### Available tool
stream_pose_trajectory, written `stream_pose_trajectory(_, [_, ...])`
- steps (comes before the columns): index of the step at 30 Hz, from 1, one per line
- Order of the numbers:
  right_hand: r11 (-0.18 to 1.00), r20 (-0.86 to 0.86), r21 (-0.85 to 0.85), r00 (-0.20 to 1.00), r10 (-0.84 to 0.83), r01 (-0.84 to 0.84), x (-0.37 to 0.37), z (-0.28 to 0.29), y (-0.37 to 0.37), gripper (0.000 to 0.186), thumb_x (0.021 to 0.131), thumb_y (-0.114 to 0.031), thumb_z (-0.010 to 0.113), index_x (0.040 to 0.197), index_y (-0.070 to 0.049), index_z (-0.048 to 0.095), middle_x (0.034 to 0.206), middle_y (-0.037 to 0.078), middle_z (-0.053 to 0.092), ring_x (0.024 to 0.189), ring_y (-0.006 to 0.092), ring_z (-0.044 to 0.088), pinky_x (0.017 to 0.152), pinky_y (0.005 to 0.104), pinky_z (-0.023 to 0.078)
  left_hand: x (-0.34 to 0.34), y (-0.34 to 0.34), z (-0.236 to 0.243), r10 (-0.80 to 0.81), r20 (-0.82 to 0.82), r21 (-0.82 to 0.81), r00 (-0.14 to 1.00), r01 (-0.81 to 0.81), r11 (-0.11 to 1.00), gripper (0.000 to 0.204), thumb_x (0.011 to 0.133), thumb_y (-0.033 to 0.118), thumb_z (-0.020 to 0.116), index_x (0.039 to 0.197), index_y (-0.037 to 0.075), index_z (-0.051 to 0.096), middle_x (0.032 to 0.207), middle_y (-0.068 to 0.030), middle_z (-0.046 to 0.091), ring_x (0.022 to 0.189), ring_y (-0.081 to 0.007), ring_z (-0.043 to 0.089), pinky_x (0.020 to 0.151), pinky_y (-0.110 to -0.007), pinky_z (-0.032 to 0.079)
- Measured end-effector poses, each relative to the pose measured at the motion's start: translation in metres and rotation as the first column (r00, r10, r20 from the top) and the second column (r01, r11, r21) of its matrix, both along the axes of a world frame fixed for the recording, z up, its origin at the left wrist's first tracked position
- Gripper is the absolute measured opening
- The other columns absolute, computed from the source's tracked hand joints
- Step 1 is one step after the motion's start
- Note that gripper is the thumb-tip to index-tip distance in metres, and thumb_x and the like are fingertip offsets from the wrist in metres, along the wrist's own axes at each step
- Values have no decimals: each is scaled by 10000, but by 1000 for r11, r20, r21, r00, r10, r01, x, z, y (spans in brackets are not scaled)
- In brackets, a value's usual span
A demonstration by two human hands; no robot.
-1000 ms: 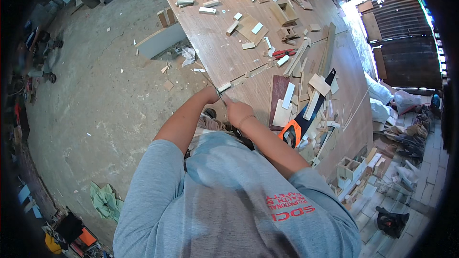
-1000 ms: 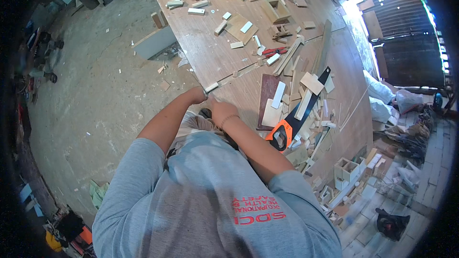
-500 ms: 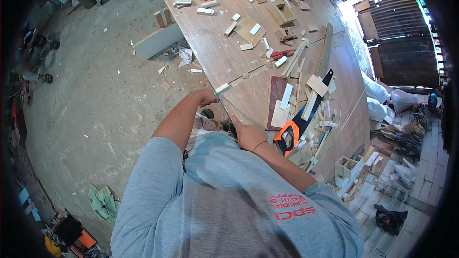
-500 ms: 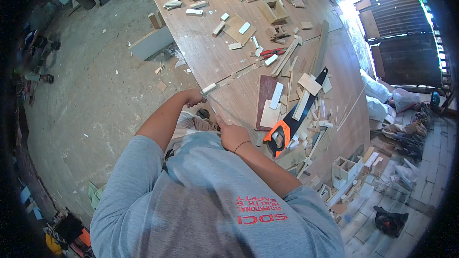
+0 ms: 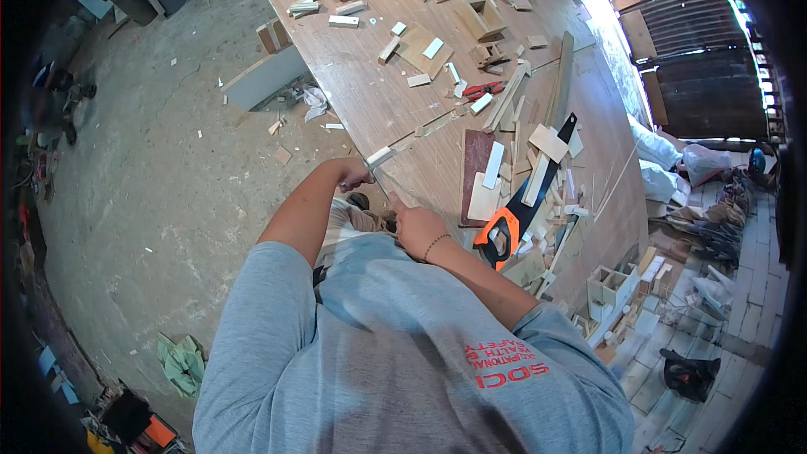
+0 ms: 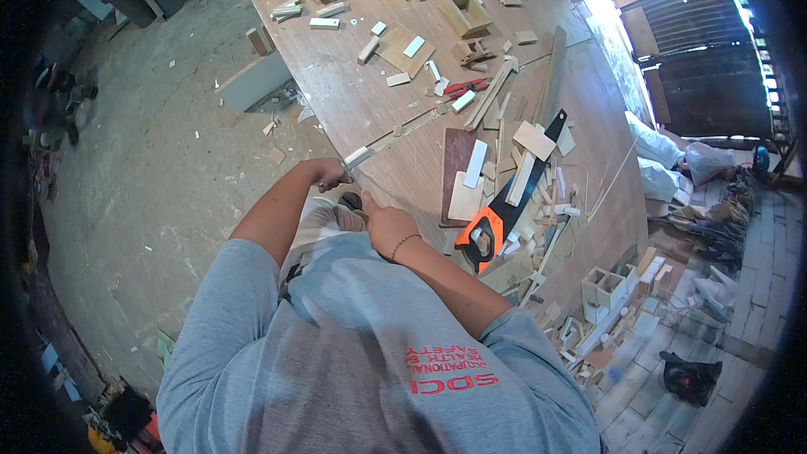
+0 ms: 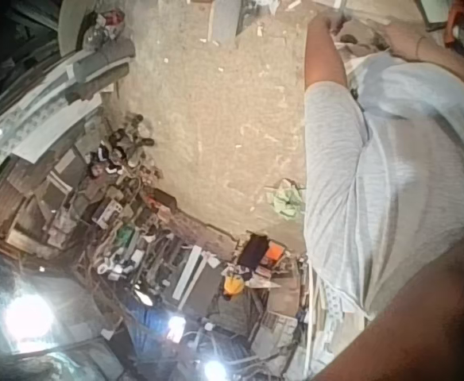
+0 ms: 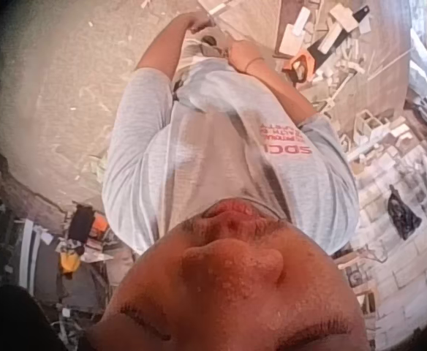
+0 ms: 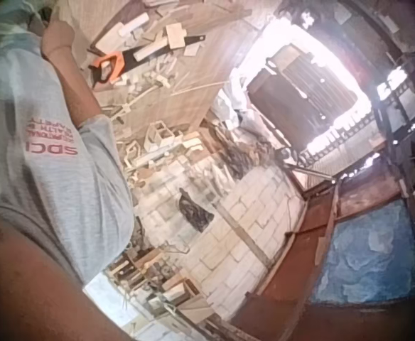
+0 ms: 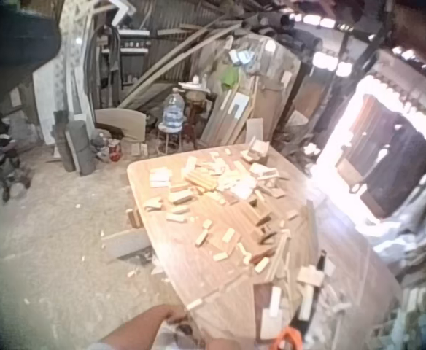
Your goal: Marking, cutting, and sanding small wooden pieces to create joints for a project.
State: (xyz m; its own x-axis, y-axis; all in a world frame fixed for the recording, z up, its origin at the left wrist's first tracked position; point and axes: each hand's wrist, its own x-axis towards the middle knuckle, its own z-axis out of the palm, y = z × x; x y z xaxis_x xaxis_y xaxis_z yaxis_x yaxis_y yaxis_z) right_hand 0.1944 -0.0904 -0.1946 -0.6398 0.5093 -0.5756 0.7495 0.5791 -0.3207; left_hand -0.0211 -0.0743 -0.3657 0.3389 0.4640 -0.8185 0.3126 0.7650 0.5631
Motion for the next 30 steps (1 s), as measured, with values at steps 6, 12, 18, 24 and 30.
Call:
stream_pose_trajectory(6, [998,25,57,1000,17,-19,-29,-37,18,556,901,-174,436,1444,-164,319,807,202,660,739,361,650,672,481,510,4,0,19,46,-33,-11,998,-46,999,309,827,236,594,593,100,443,488,-16,369,380,-148,346,379,-338,317])
stream_pose_trajectory(12, [997,-13,70,999,33,-32,-55,-60,33,554,899,-162,425,1443,-206,328,886,201,668,808,355,656,701,477,512,3,-2,10,57,-49,46,997,-55,997,258,861,226,556,670,70,479,520,-21,363,411,-157,343,374,-329,304])
stream_pose_trajectory(18, [999,74,36,997,23,-26,-22,-1,13,573,867,-116,445,1431,-166,356,875,205,669,808,364,655,698,472,511,6,-4,17,84,-64,26,994,-82,996,263,862,218,573,675,43,513,516,-34,383,408,-160,375,377,-330,322])
stream_pose_trajectory(24, [999,62,32,998,29,-31,-7,22,2,562,855,-100,445,1412,-147,386,835,205,669,790,363,657,688,467,512,4,-4,22,35,-101,19,994,-33,999,237,851,209,571,683,46,530,511,-39,386,399,-159,388,366,-333,325])
stream_pose_trajectory(30, [993,94,60,991,93,-99,-29,-17,17,576,863,-106,449,1429,-87,343,917,199,681,843,327,674,724,431,533,5,-4,20,66,-98,6,993,-66,998,288,832,233,611,625,62,508,508,-25,374,412,-151,373,388,-347,332])
